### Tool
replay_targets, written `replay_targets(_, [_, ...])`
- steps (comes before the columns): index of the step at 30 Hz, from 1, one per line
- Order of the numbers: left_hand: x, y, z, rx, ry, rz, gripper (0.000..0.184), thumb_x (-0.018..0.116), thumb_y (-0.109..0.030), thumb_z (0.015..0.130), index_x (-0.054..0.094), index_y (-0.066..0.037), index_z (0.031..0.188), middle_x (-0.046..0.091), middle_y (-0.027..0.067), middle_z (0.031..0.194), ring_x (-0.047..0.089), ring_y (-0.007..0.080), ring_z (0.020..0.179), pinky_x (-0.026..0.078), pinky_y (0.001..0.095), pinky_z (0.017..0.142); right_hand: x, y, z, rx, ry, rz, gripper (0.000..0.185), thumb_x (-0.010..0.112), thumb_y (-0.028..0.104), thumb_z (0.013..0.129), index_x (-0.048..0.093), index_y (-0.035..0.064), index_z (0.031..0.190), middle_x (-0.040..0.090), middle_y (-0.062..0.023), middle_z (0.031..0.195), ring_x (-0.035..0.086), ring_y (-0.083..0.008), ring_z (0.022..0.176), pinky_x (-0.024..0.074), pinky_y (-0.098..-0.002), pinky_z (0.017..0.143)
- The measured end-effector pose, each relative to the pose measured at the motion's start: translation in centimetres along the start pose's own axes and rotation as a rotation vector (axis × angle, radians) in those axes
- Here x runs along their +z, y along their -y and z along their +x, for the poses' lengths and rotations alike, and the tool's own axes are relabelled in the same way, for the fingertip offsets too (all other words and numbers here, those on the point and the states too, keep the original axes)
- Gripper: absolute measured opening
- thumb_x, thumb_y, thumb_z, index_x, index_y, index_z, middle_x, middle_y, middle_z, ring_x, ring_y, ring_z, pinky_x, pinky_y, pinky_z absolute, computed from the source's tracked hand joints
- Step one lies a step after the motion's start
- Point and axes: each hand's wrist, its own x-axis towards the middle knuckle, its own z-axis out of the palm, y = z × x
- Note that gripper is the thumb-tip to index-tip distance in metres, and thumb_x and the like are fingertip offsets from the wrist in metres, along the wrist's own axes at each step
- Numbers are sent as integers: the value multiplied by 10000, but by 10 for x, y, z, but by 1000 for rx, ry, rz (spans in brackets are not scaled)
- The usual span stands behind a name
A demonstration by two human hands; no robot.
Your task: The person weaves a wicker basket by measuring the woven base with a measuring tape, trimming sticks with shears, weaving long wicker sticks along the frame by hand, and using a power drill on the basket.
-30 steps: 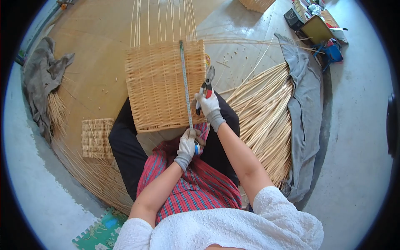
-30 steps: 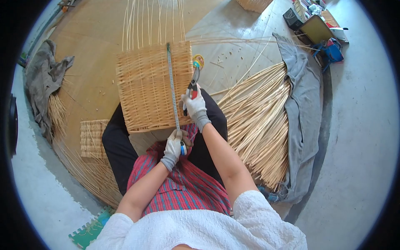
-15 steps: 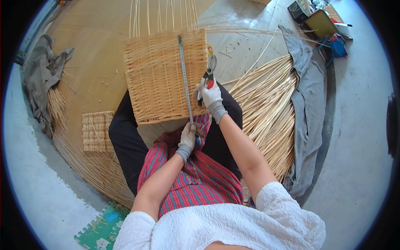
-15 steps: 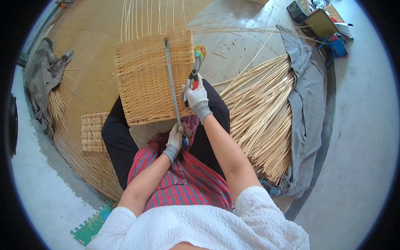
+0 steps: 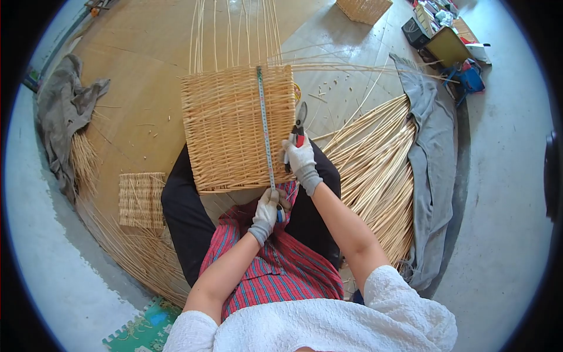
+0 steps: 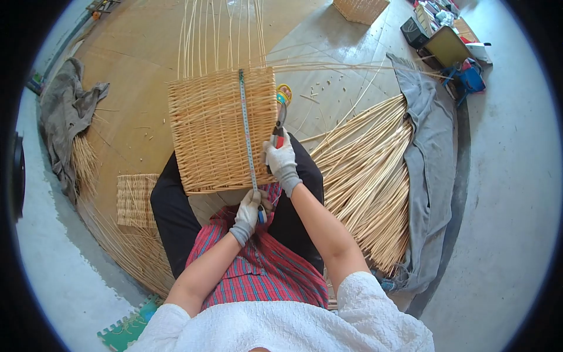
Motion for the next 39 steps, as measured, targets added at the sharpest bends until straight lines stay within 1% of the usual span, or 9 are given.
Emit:
replay_targets(2, [1, 7, 4, -9, 14, -62, 283, 431, -303, 1060, 562, -53, 1064, 614, 47, 721, 600, 158, 636, 505, 282, 589, 1, 2, 10, -9, -73, -150, 388, 632, 144, 916, 485, 78, 1269, 672, -78, 810, 685, -214, 659, 543, -357, 576])
replay_targets(4, [0, 10, 6, -15, 24, -123, 276, 433, -300, 1060, 565, -58, 1062, 633, 45, 737, 589, 142, 632, 505, 278, 602, 8, 80, -1, -123, -106, -996, 361, 629, 279, 912, 521, 76, 1191, 702, -141, 897, 705, -319, 768, 552, -427, 688])
replay_targets(6, [-1, 6, 7, -53, 40, -95, 272, 439, -302, 1060, 571, -65, 1070, 654, 47, 758, 585, 127, 619, 504, 281, 593, 10, 104, 27, -285, -17, -1095, 385, 622, 350, 896, 554, 68, 1150, 695, -191, 958, 686, -394, 868, 538, -473, 769])
replay_targets(15, [1, 13, 16, -118, -15, -148, 276, 443, -285, 1055, 593, -53, 1070, 649, 37, 788, 576, 116, 622, 507, 278, 590, 26, 115, 120, -440, -94, -1419, 262, 595, 159, 864, 568, 8, 1076, 717, -209, 889, 707, -367, 889, 539, -470, 767])
replay_targets(24, [-2, 5, 19, -161, -44, -90, 259, 473, -305, 1049, 574, -69, 1014, 690, 79, 855, 624, 153, 670, 542, 306, 619, 28, 119, 117, -315, -3, -1446, 317, 613, 176, 871, 555, -19, 1114, 713, -175, 850, 718, -339, 842, 548, -454, 746])
replay_targets(30, [-3, 14, 22, -149, -59, -76, 258, 475, -293, 1048, 582, -62, 1008, 681, 76, 834, 615, 153, 663, 533, 308, 615, 26, 108, 113, -372, -111, -1428, 354, 604, 187, 866, 554, 9, 1169, 703, -226, 959, 704, -357, 932, 544, -460, 802])
replay_targets(32, [-10, 17, 28, -161, -44, 73, 263, 472, -272, 1047, 589, -39, 1014, 665, 78, 796, 609, 149, 663, 518, 297, 613, 25, 113, 102, -195, -46, -1262, 389, 608, 185, 847, 536, 31, 1197, 672, -266, 1060, 669, -400, 1001, 526, -474, 859])
replay_targets(36, [-29, 5, 18, 138, -160, 329, 323, 485, -308, 1027, 642, -27, 1004, 690, 90, 782, 610, 132, 662, 505, 311, 604, 20, 62, 89, -161, -91, -871, 402, 617, 173, 825, 524, 36, 1192, 642, -276, 1109, 627, -449, 1035, 511, -481, 876])
replay_targets(39, [-51, -25, 17, 325, -426, 629, 237, 525, -233, 987, 637, -30, 1039, 676, 165, 848, 653, 279, 777, 506, 387, 741, 17, 51, 77, -200, -154, -815, 417, 639, 180, 819, 522, 46, 1196, 648, -260, 1102, 627, -440, 1034, 511, -480, 870])
